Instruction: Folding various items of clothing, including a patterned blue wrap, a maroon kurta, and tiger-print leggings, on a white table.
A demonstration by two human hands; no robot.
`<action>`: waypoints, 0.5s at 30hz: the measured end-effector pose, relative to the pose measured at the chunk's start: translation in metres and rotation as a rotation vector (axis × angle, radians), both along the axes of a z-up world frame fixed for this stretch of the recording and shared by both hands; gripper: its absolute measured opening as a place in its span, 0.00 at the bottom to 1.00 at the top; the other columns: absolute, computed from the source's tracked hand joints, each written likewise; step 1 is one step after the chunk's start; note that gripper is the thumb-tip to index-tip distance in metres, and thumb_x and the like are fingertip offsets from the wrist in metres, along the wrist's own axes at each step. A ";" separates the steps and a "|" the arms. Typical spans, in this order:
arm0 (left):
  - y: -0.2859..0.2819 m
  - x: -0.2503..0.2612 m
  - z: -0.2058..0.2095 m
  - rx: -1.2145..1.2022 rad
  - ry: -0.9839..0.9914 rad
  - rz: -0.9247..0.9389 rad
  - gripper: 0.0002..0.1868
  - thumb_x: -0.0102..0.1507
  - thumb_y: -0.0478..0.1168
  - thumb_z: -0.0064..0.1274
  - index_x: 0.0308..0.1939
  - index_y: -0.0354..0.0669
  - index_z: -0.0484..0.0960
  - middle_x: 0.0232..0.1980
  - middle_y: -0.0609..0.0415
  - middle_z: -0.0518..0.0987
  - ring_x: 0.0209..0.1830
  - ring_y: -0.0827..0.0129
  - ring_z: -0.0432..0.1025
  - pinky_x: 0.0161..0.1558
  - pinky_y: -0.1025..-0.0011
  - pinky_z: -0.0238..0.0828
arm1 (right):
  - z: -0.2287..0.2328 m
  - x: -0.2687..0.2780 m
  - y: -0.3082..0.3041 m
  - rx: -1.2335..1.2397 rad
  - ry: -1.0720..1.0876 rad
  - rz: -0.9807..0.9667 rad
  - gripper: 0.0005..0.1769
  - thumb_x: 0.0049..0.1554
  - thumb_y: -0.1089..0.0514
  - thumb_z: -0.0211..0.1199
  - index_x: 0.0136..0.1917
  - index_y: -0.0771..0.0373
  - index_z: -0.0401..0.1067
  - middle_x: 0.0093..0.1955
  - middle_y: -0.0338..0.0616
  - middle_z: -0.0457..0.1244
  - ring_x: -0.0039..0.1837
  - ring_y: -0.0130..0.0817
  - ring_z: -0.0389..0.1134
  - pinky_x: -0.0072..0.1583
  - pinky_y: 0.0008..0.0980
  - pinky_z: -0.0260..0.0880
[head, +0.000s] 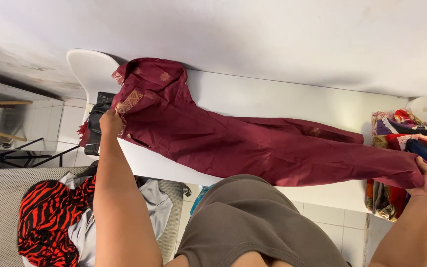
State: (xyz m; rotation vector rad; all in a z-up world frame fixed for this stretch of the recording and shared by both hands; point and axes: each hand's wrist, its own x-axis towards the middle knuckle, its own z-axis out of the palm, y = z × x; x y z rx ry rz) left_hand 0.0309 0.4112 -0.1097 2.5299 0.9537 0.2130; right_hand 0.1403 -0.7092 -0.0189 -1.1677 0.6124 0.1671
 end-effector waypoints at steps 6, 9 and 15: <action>0.001 0.031 -0.019 -0.069 -0.029 0.057 0.18 0.70 0.43 0.46 0.59 0.36 0.79 0.52 0.29 0.79 0.56 0.36 0.73 0.57 0.49 0.68 | 0.004 -0.004 0.015 -0.128 0.044 0.037 0.07 0.76 0.51 0.55 0.63 0.53 0.70 0.68 0.40 0.67 0.67 0.37 0.68 0.68 0.47 0.66; 0.003 0.043 -0.031 -0.093 0.051 0.114 0.17 0.70 0.46 0.48 0.55 0.38 0.82 0.54 0.33 0.81 0.57 0.38 0.74 0.58 0.50 0.69 | 0.013 -0.009 0.029 -0.095 0.000 0.057 0.09 0.75 0.51 0.54 0.63 0.54 0.70 0.69 0.42 0.67 0.68 0.39 0.69 0.69 0.46 0.68; -0.032 0.046 0.046 -0.221 0.202 0.395 0.23 0.53 0.56 0.68 0.47 0.50 0.88 0.53 0.45 0.82 0.54 0.47 0.75 0.54 0.52 0.71 | 0.012 -0.020 0.029 -0.113 0.012 0.030 0.09 0.75 0.51 0.53 0.63 0.53 0.70 0.69 0.41 0.67 0.68 0.40 0.69 0.68 0.47 0.67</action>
